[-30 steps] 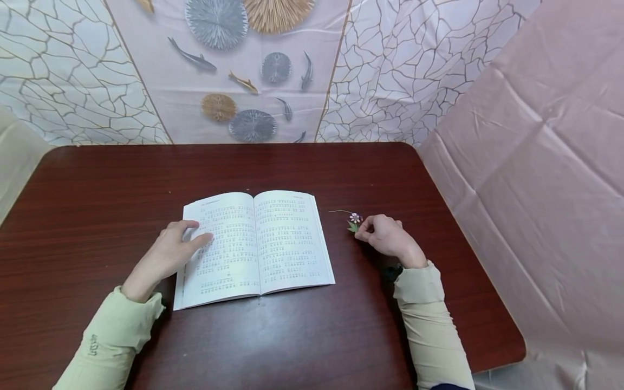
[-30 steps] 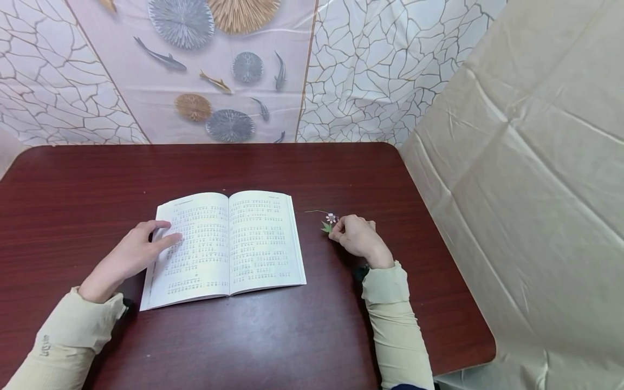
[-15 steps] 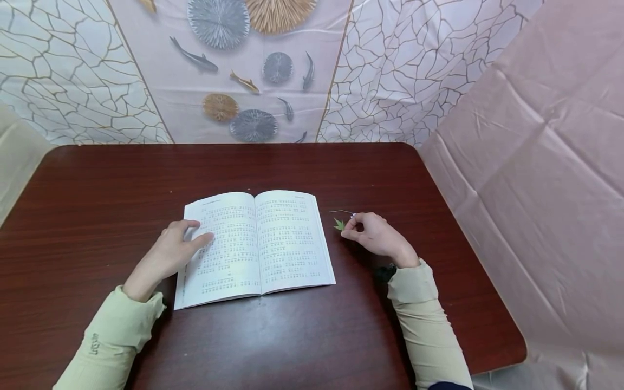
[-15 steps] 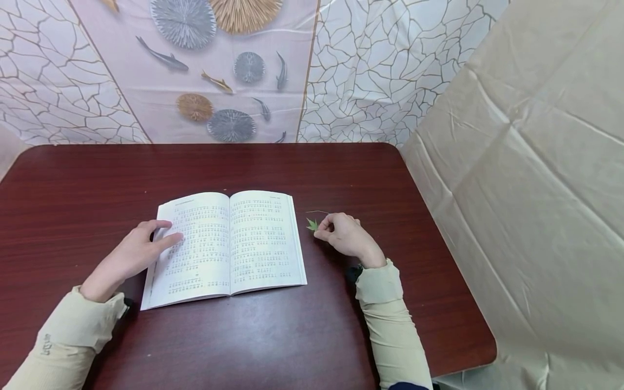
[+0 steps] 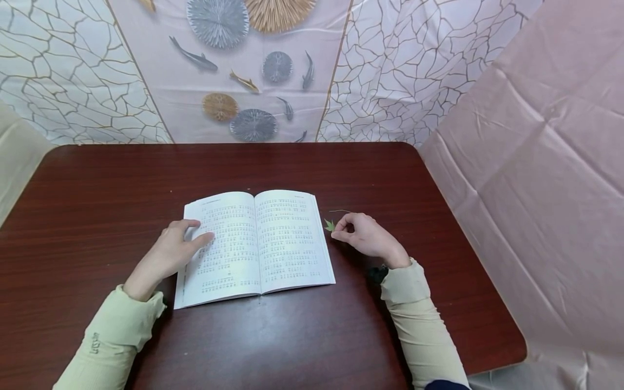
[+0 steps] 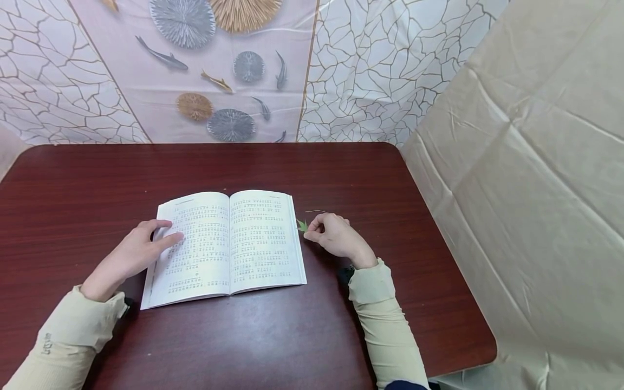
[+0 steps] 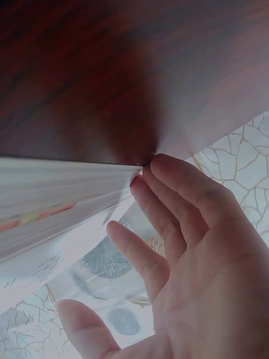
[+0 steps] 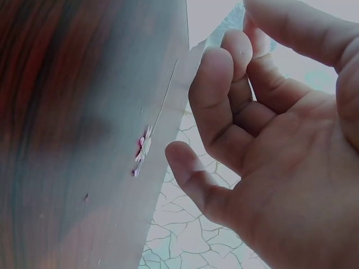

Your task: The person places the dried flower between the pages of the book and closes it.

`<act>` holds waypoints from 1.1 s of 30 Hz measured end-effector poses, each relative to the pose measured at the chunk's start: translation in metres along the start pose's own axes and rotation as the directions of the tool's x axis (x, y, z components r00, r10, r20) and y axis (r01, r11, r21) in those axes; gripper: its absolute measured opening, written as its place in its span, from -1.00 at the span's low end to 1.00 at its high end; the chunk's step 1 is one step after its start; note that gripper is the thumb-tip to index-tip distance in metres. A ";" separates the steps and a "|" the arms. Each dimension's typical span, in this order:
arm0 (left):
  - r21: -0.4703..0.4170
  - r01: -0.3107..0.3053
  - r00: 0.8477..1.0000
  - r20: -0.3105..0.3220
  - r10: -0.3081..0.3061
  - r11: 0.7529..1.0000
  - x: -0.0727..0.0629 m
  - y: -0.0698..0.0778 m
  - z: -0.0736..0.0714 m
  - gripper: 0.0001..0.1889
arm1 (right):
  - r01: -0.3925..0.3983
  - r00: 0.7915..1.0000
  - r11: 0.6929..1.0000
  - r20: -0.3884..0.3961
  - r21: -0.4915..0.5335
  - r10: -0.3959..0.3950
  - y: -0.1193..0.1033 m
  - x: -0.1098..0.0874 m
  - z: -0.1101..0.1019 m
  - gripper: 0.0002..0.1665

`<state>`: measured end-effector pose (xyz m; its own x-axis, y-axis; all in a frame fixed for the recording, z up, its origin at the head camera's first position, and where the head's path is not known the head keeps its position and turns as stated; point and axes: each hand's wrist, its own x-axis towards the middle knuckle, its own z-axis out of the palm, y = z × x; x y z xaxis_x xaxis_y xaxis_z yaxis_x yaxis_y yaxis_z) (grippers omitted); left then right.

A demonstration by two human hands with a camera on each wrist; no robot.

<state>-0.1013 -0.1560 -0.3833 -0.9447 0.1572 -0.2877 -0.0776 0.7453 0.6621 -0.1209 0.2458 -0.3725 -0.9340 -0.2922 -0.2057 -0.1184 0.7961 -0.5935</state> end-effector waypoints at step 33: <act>-0.010 0.007 1.000 0.000 -0.007 1.000 -0.001 0.001 0.000 -0.24 | 0.088 0.996 0.996 0.001 -0.002 -0.088 -0.013 0.007 0.012 -0.91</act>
<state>-0.1002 -0.1554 -0.3819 -0.9443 0.1522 -0.2919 -0.0869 0.7399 0.6671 -0.1216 0.2273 -0.3757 -0.9198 -0.3612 -0.1533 -0.2003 0.7683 -0.6079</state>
